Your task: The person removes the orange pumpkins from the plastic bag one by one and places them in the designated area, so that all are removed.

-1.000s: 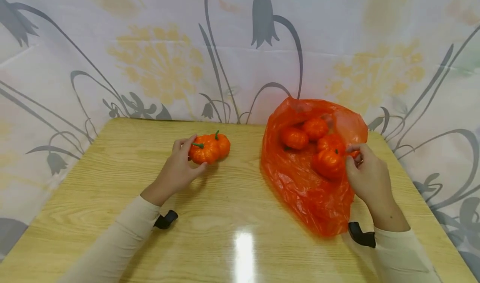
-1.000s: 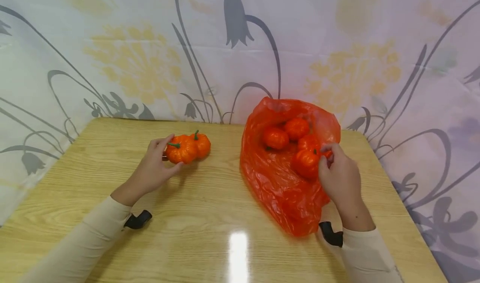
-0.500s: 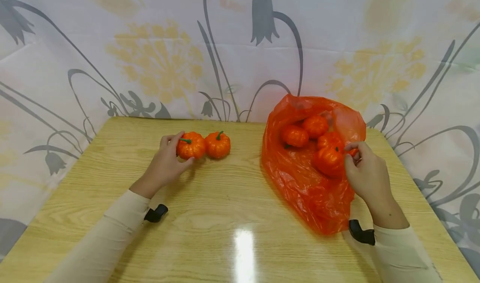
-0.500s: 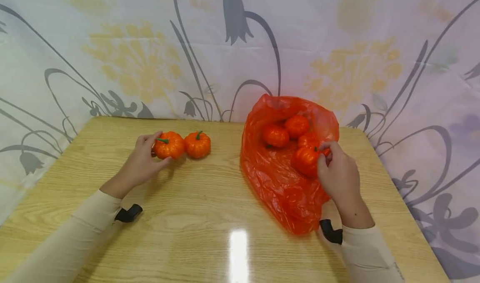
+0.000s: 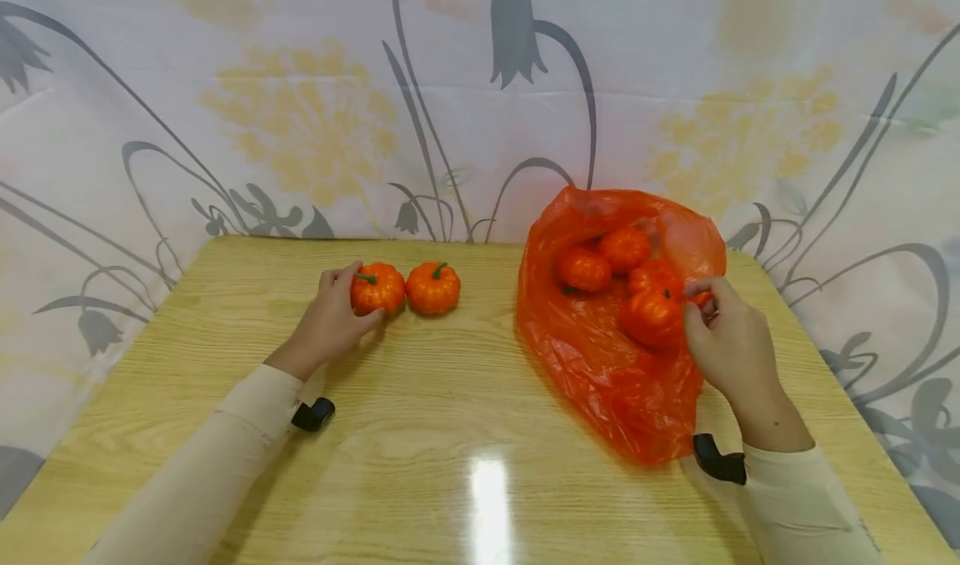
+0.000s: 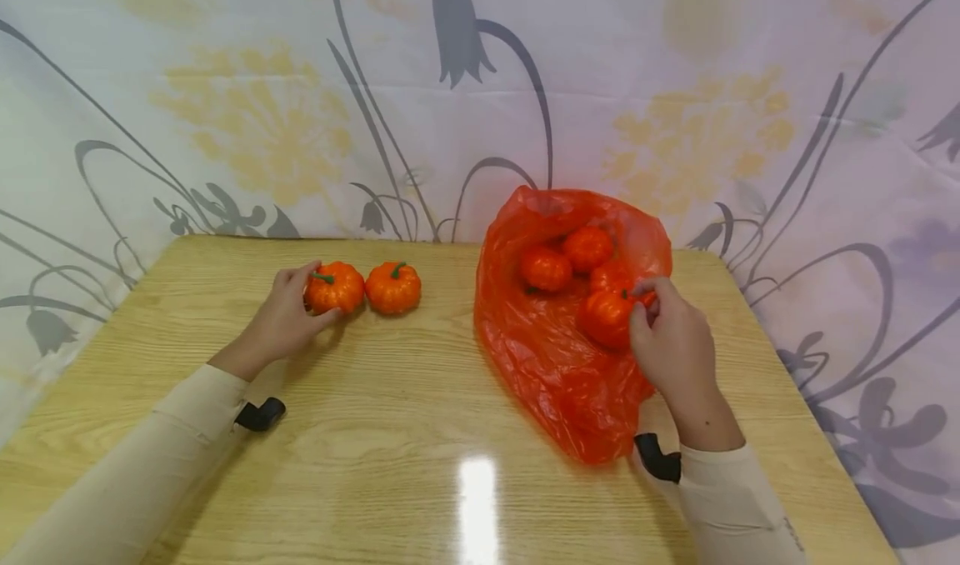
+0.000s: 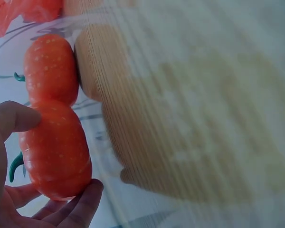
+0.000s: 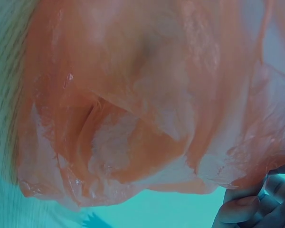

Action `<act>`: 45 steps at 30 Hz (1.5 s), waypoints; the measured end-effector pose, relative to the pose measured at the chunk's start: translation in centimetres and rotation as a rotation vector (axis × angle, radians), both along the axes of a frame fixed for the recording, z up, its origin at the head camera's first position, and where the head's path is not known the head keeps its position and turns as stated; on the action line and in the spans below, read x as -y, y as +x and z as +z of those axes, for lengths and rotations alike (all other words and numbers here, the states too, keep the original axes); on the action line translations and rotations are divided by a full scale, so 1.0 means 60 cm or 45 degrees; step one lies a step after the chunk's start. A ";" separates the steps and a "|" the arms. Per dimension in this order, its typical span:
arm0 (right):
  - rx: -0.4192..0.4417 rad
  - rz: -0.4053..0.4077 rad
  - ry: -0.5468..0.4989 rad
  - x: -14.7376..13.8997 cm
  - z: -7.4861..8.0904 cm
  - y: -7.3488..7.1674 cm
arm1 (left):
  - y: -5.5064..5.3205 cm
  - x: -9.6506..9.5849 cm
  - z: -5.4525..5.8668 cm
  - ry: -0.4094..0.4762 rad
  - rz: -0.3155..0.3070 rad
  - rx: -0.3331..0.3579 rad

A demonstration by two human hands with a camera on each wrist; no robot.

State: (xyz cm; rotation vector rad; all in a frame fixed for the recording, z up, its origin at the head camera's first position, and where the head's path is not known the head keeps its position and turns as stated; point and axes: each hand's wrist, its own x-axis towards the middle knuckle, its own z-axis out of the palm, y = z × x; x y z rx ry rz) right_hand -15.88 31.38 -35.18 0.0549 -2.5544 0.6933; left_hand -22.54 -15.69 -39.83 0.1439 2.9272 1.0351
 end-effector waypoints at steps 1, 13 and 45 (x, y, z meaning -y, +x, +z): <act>0.000 -0.001 0.000 0.000 0.001 0.000 | -0.003 -0.001 -0.001 -0.006 0.000 -0.001; 0.028 -0.014 -0.016 -0.002 0.006 0.002 | -0.032 -0.008 -0.011 -0.054 -0.022 0.017; 0.033 -0.007 -0.006 -0.001 -0.003 -0.002 | -0.049 -0.008 0.001 -0.216 -0.048 0.090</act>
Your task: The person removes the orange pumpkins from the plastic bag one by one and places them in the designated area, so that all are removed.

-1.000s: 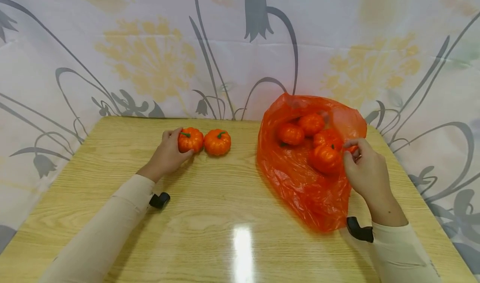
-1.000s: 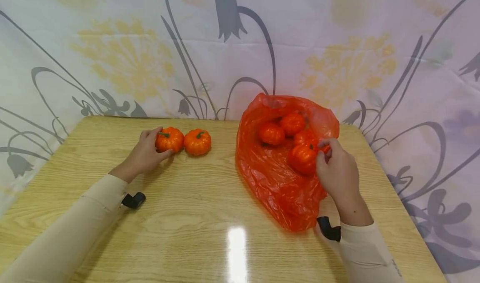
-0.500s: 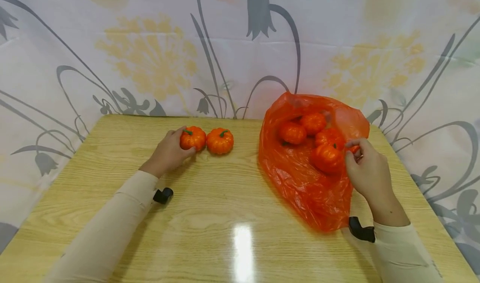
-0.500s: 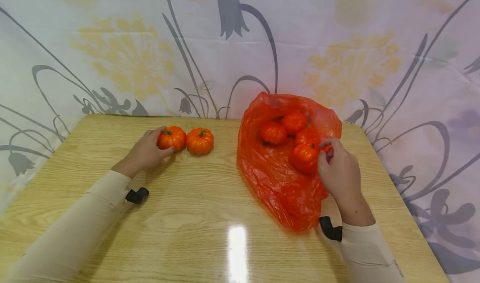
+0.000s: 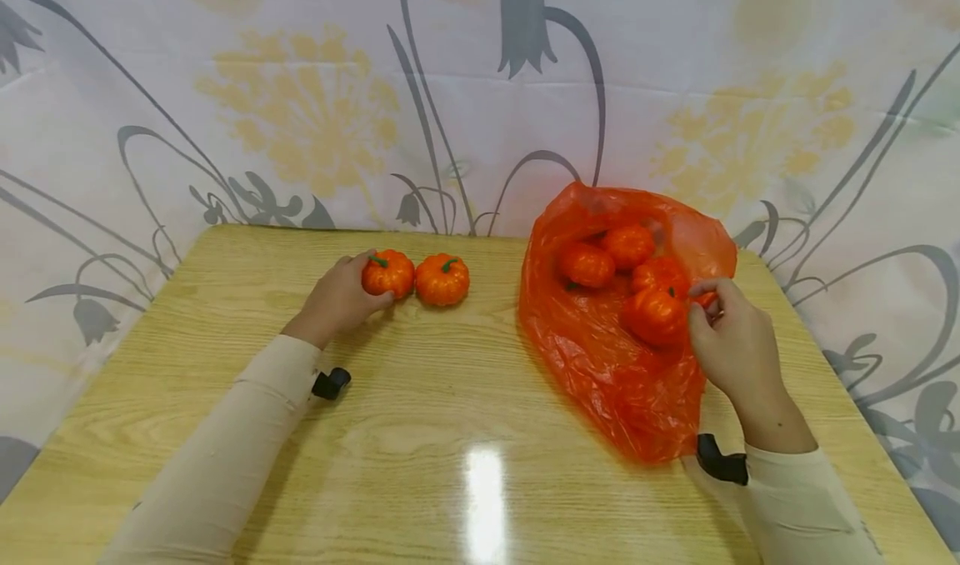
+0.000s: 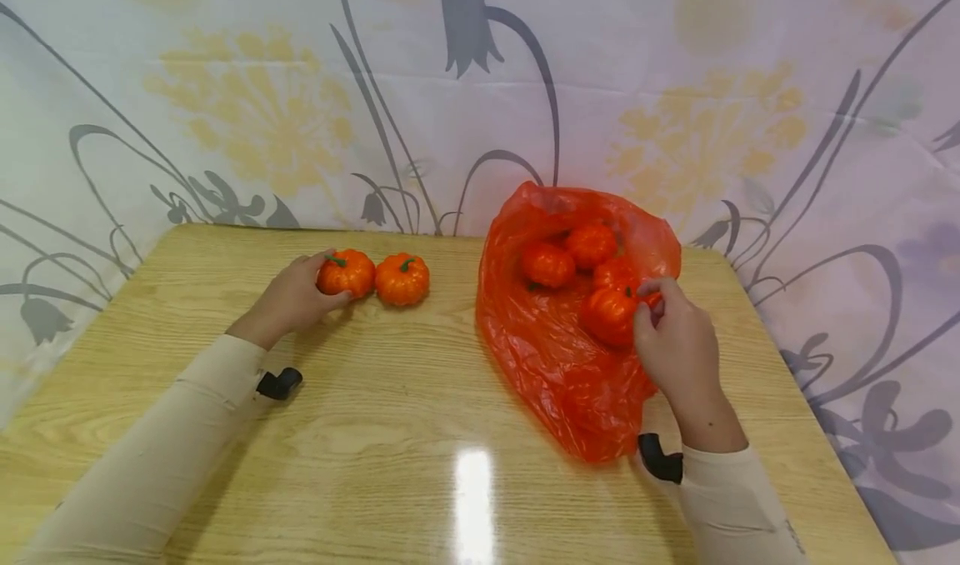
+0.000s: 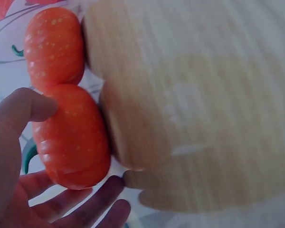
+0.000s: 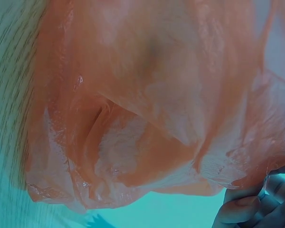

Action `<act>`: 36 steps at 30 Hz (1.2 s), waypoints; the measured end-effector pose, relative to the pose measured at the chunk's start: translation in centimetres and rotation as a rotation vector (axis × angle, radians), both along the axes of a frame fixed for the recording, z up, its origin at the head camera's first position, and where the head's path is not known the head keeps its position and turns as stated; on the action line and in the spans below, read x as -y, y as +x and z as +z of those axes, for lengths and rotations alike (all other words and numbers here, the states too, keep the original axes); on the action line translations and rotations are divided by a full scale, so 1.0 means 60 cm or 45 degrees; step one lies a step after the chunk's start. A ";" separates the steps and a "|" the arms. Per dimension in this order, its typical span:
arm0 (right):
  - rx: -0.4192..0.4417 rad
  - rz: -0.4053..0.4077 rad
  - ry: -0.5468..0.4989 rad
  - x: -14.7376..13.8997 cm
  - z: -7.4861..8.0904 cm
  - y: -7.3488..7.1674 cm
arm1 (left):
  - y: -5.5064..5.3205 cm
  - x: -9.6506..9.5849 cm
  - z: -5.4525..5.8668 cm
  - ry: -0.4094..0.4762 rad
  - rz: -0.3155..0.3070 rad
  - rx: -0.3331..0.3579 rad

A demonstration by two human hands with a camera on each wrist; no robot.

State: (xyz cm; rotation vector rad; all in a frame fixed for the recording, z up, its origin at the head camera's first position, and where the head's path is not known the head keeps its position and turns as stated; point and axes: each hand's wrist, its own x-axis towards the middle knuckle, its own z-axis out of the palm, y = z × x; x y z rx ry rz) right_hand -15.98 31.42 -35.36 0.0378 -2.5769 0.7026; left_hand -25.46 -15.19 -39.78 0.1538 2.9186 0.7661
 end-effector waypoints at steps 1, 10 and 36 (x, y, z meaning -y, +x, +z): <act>0.002 0.000 0.001 0.000 0.000 0.000 | 0.000 -0.001 0.000 0.008 0.003 0.000; 0.012 0.001 0.004 0.001 0.001 0.000 | 0.004 -0.005 -0.001 0.015 0.027 -0.004; 0.018 0.000 0.006 0.004 0.002 0.001 | 0.018 -0.002 0.001 0.086 -0.015 -0.016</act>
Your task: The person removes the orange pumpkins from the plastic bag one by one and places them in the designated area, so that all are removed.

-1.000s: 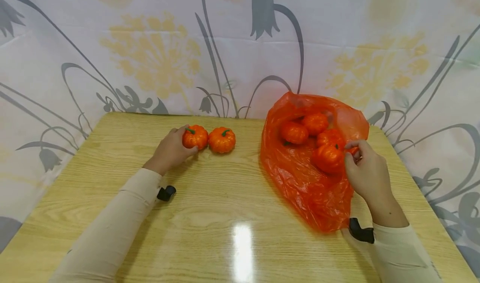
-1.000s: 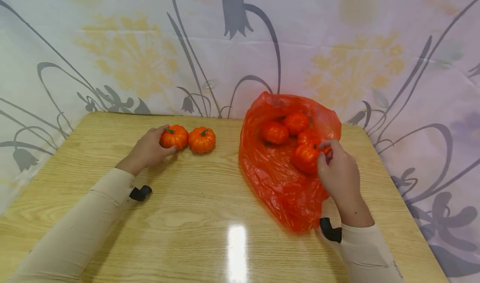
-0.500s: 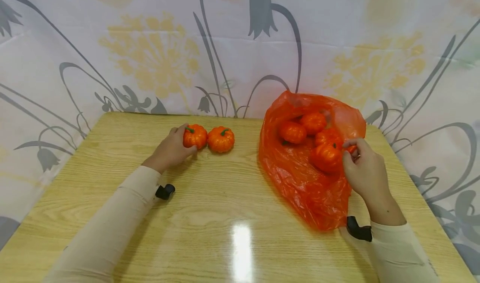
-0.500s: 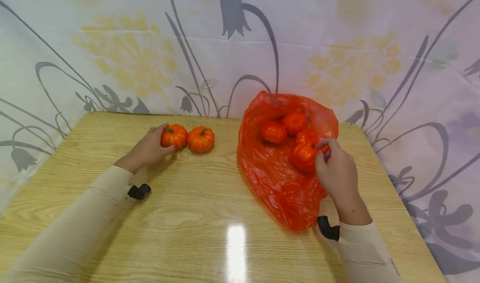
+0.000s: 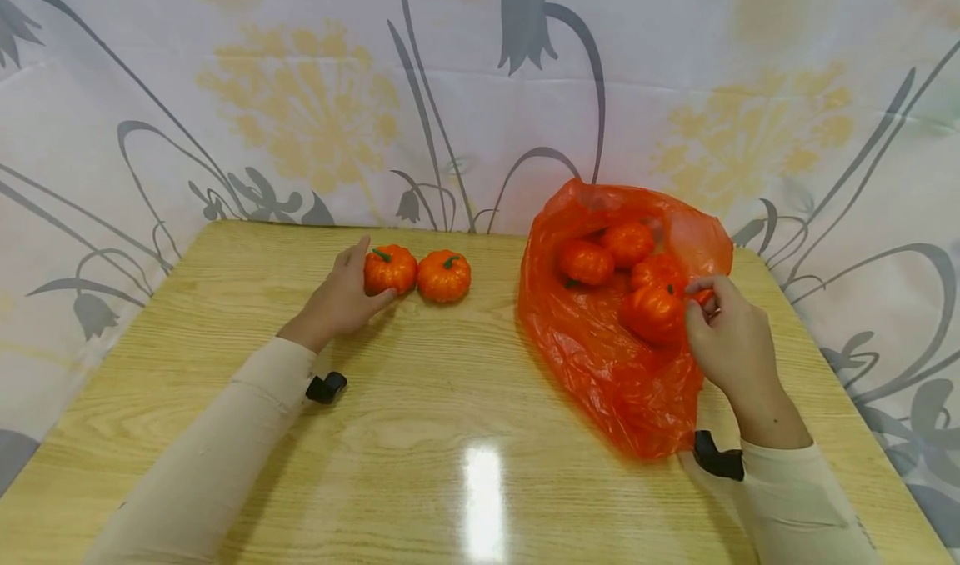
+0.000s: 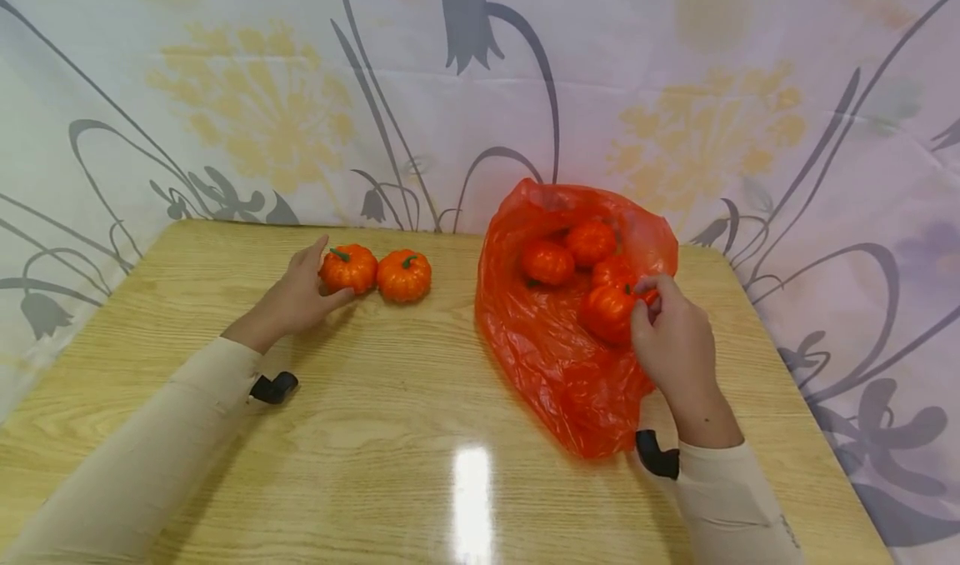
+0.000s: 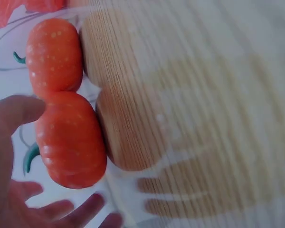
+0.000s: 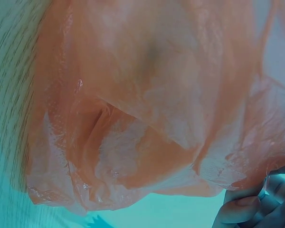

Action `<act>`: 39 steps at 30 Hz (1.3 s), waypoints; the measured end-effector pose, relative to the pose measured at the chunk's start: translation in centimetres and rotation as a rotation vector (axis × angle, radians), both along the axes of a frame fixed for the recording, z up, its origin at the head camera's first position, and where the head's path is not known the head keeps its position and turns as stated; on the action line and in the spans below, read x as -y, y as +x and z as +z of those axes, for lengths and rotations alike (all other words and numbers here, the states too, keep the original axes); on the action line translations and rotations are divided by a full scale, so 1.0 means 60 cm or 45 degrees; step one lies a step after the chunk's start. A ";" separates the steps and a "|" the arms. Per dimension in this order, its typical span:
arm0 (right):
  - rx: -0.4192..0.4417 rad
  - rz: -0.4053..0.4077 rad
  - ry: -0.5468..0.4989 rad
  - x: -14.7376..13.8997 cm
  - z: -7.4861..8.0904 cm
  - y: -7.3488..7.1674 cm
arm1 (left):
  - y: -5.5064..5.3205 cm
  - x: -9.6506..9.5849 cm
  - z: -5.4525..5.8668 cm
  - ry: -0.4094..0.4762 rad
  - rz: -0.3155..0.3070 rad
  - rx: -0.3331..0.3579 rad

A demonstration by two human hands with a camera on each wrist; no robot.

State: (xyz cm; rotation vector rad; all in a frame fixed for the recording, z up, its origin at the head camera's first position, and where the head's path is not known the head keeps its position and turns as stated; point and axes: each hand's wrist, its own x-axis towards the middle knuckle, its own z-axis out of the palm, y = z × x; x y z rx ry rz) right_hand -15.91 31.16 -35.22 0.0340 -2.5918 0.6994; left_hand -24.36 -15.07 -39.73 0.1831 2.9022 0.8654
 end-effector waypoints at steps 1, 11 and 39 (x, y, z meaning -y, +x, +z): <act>0.000 0.000 0.000 0.000 0.000 0.000 | 0.002 -0.002 0.001 0.004 0.020 -0.041; -0.012 -0.004 0.009 0.000 -0.003 -0.002 | 0.024 -0.052 0.027 0.130 0.054 -0.515; -0.015 -0.002 0.017 -0.002 -0.003 -0.003 | 0.059 -0.282 0.053 0.143 -0.551 -0.677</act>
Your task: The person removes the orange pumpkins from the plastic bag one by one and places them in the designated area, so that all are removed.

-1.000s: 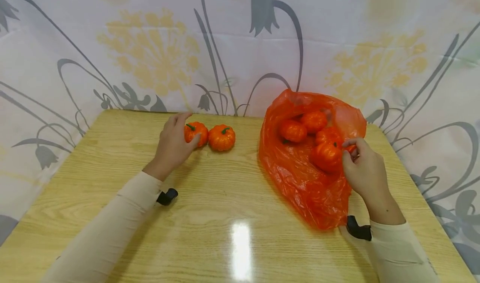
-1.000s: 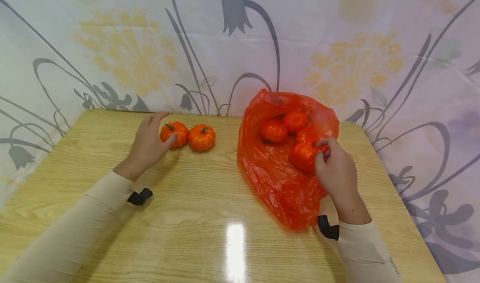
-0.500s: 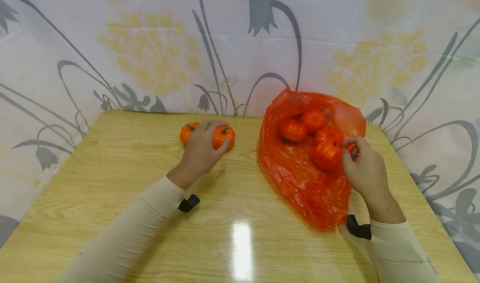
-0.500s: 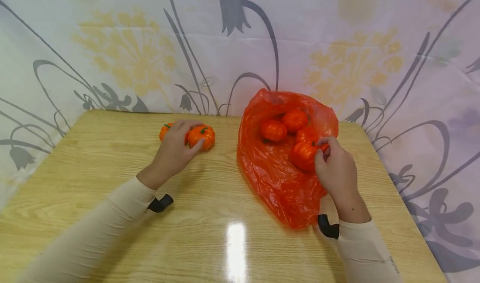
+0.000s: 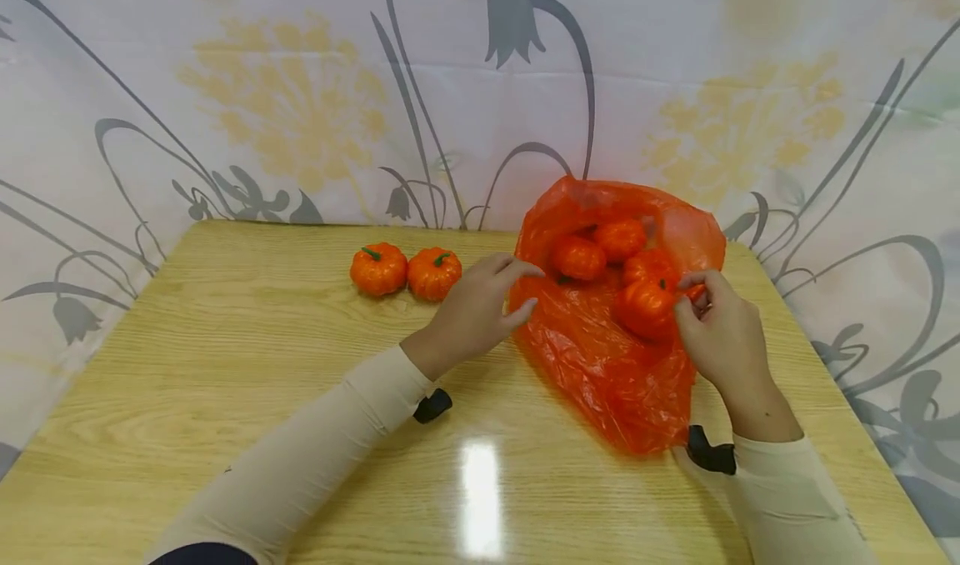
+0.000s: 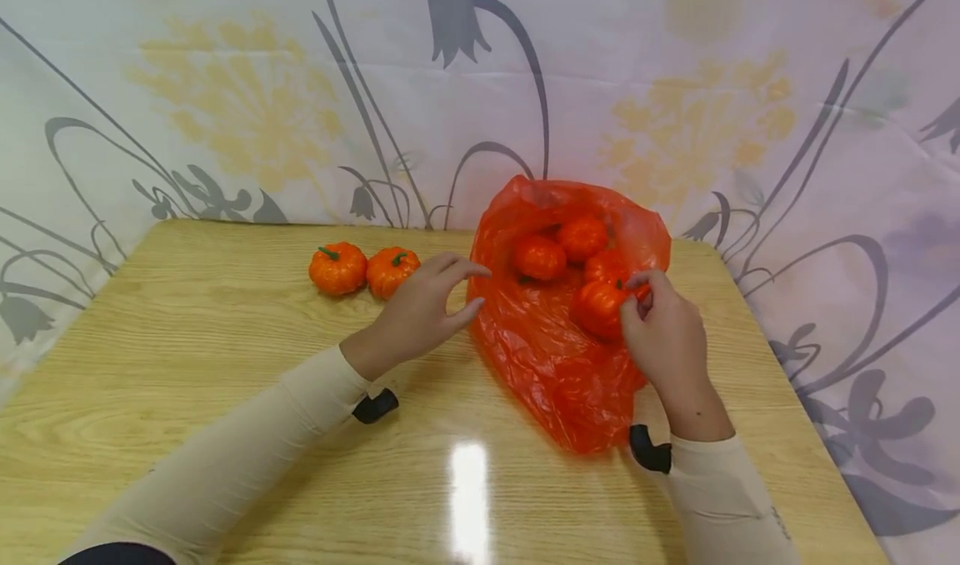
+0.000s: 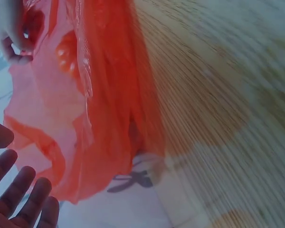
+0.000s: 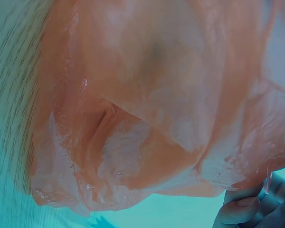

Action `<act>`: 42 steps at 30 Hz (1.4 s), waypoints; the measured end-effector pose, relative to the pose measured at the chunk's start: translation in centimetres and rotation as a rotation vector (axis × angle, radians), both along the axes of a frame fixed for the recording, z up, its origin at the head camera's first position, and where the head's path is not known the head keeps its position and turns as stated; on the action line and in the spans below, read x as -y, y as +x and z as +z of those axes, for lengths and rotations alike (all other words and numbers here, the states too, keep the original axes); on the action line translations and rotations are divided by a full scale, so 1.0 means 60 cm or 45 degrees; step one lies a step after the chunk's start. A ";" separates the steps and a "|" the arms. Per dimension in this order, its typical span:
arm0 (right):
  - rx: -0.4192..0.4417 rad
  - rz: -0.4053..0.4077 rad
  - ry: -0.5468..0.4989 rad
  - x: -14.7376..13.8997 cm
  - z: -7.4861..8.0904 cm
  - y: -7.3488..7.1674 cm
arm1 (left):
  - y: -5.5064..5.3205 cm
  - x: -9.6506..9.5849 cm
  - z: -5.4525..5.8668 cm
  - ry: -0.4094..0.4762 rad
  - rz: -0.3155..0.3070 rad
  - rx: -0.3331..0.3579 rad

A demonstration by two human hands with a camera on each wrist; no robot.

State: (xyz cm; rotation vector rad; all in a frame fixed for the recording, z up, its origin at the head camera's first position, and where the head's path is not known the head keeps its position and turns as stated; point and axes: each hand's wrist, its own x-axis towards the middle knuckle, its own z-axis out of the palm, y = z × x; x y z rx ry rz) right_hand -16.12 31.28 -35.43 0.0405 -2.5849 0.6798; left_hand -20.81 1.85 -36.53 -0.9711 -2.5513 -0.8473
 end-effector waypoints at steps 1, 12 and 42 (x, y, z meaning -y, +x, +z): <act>-0.004 -0.003 0.001 0.000 0.000 0.000 | -0.002 -0.008 0.001 -0.007 -0.010 0.000; -0.008 -0.002 -0.017 -0.001 -0.004 0.001 | -0.045 -0.095 0.001 -0.206 -0.056 0.115; -0.022 0.000 -0.033 0.003 0.002 0.001 | -0.132 -0.187 -0.046 -0.652 0.288 -0.025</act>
